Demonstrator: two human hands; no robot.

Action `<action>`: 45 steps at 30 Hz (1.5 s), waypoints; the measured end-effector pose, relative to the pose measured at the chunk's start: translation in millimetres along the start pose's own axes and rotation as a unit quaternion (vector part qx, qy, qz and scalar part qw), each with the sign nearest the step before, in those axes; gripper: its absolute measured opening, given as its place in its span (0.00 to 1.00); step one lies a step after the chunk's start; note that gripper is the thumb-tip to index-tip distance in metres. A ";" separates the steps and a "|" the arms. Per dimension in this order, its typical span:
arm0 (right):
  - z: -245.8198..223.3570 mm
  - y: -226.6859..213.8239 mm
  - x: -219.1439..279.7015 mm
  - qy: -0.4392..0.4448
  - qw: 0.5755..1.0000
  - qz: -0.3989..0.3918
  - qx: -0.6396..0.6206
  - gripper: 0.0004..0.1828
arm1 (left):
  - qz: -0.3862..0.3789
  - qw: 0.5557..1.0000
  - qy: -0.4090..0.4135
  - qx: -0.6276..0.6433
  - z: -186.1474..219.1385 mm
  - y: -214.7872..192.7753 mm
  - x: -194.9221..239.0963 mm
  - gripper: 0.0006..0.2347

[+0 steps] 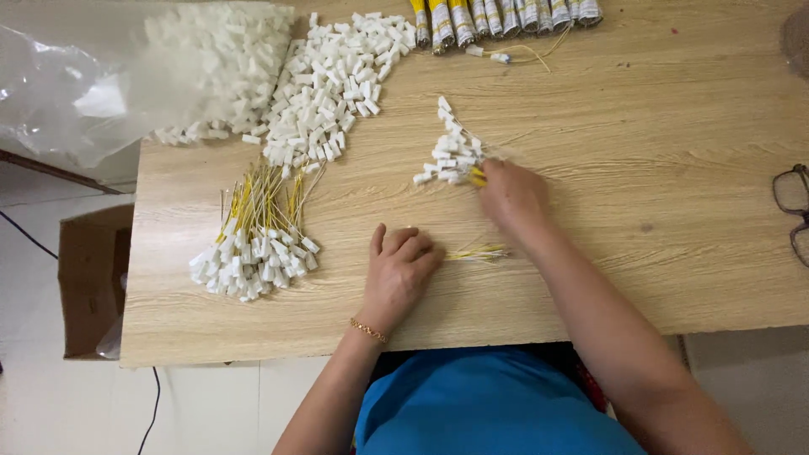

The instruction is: Assembling small white plastic connectors onto yellow wires at a workbench

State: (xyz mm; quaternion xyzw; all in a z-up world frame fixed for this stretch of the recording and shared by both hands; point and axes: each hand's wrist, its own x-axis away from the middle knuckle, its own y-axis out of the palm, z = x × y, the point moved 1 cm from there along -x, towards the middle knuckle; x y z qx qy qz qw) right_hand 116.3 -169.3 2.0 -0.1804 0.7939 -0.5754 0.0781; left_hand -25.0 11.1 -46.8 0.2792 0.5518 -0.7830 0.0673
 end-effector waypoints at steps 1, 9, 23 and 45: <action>5.7 -0.3 -5.1 0.001 1.000 0.002 0.000 0.13 | 0.001 1.000 0.002 0.000 0.5 -2.9 0.7 0.03; -6.8 -48.4 11.6 -0.013 0.990 -0.031 -0.138 0.17 | -0.073 0.995 -0.056 0.035 -4.6 -23.8 -27.0 0.14; 10.2 -19.8 27.6 0.000 0.821 -0.029 -0.571 0.05 | -0.022 0.982 -0.180 -0.045 -59.3 51.7 -90.5 0.07; -29.3 -53.3 54.7 -0.018 0.787 0.045 -0.615 0.08 | 0.137 0.900 -0.259 0.324 -9.9 -47.6 -105.1 0.07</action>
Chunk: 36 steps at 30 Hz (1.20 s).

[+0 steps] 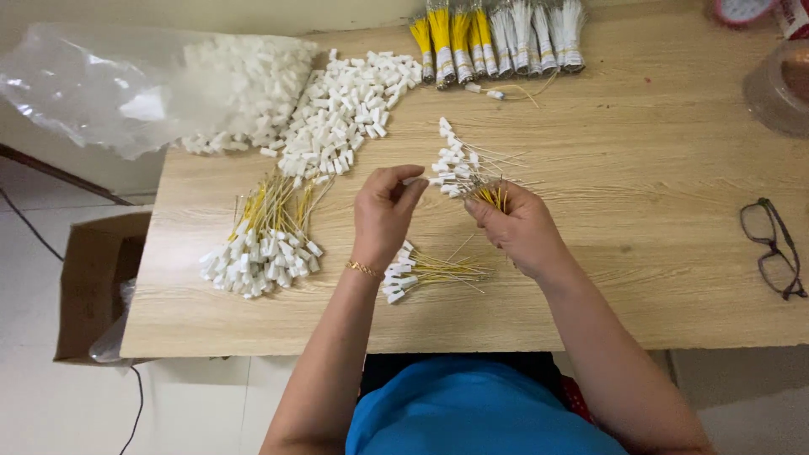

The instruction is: Assembling small white plastic connectors onto yellow wires at a workbench

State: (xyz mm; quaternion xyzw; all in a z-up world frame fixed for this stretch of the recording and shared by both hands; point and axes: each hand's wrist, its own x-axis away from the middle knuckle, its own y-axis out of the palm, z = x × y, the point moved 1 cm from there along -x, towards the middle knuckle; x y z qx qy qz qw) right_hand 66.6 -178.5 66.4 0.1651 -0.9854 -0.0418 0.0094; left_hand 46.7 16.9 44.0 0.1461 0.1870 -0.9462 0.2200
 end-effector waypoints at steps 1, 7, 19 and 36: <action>-4.0 2.9 1.0 -0.002 1.000 -0.003 -0.002 0.08 | 0.002 1.000 0.001 -0.002 11.3 -3.6 1.8 0.07; -21.9 2.1 4.8 -0.055 0.998 -0.005 0.037 0.07 | -0.039 0.996 0.070 0.028 67.7 -5.3 15.9 0.06; -31.3 18.6 22.2 -0.035 0.998 -0.054 -0.020 0.15 | -0.061 0.940 -0.110 0.318 45.1 6.6 53.0 0.07; -11.6 16.2 22.4 -0.138 0.985 -0.037 0.097 0.02 | -0.021 0.905 -0.148 0.397 38.5 -0.3 63.1 0.11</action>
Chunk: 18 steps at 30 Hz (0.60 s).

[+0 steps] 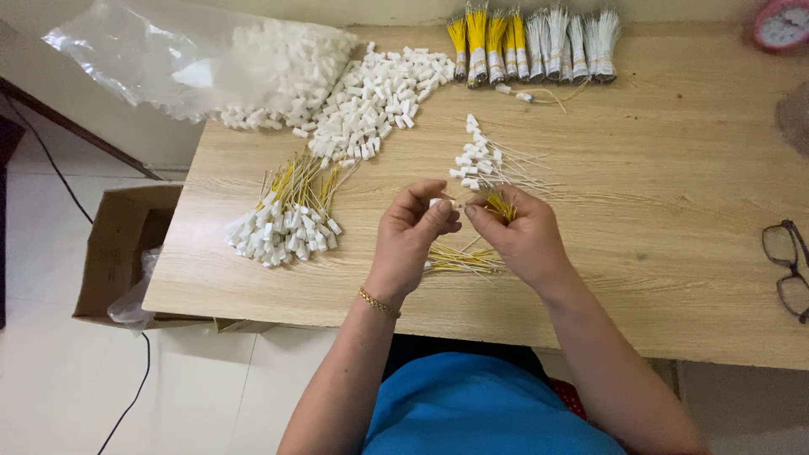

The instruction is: Assembling small white plastic connectors onto yellow wires at a workbench

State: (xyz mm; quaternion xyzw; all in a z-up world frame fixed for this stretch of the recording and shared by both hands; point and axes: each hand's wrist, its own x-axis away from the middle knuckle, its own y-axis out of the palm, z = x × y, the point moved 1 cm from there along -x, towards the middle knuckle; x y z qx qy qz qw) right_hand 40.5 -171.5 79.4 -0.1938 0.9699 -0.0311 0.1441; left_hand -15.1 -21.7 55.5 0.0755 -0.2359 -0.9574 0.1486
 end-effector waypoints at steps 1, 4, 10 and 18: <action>-10.9 1.4 0.7 0.002 1.000 0.002 0.000 0.02 | -0.001 1.000 -0.003 0.000 -3.1 -2.5 -0.5 0.11; -39.4 1.0 1.7 -0.076 0.990 0.036 0.112 0.04 | 0.003 0.998 -0.027 0.056 -12.8 -6.5 -3.8 0.09; -56.5 -8.5 2.7 -0.116 0.972 0.009 0.204 0.04 | -0.026 0.997 -0.052 0.048 -25.2 -9.1 -5.3 0.09; -64.7 -17.8 4.2 -0.103 0.969 -0.024 0.224 0.03 | -0.049 0.991 -0.089 0.089 -11.1 -1.4 -3.0 0.10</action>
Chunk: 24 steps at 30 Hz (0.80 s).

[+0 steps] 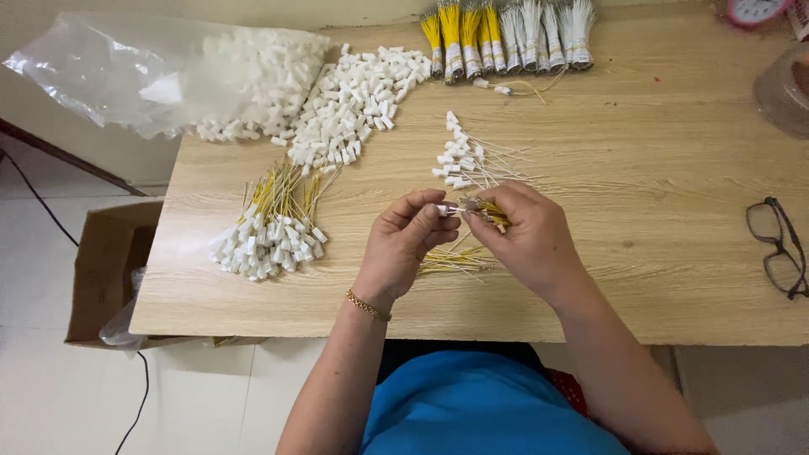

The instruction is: Assembling small white plastic connectors onto yellow wires at a workbench

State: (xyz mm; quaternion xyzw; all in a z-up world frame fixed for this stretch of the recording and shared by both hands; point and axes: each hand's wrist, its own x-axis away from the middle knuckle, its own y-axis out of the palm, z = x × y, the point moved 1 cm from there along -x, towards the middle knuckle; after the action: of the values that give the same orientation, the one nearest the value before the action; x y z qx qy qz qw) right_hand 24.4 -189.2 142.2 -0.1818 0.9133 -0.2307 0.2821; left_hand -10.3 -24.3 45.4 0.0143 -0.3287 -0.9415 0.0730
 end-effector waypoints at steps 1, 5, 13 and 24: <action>1.7 0.6 1.3 0.001 1.000 0.001 0.000 0.03 | 0.000 1.000 -0.001 -0.001 -1.3 -0.2 0.5 0.10; 11.9 1.6 3.0 0.020 1.000 -0.012 -0.017 0.04 | -0.014 1.000 -0.009 0.007 -1.8 2.5 1.5 0.10; 9.8 1.0 2.0 0.050 0.998 -0.034 -0.025 0.02 | -0.017 1.000 -0.007 -0.024 -2.7 2.6 2.3 0.10; 21.0 12.5 6.9 0.101 0.992 -0.075 -0.028 0.08 | -0.007 0.999 -0.003 -0.050 -3.2 -0.8 2.1 0.09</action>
State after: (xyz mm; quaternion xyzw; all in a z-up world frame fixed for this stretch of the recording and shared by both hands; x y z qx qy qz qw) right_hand 29.2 -188.8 117.3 -0.2336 0.9271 -0.2425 0.1648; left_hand -12.2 -26.0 42.4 0.0102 -0.2814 -0.9573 0.0660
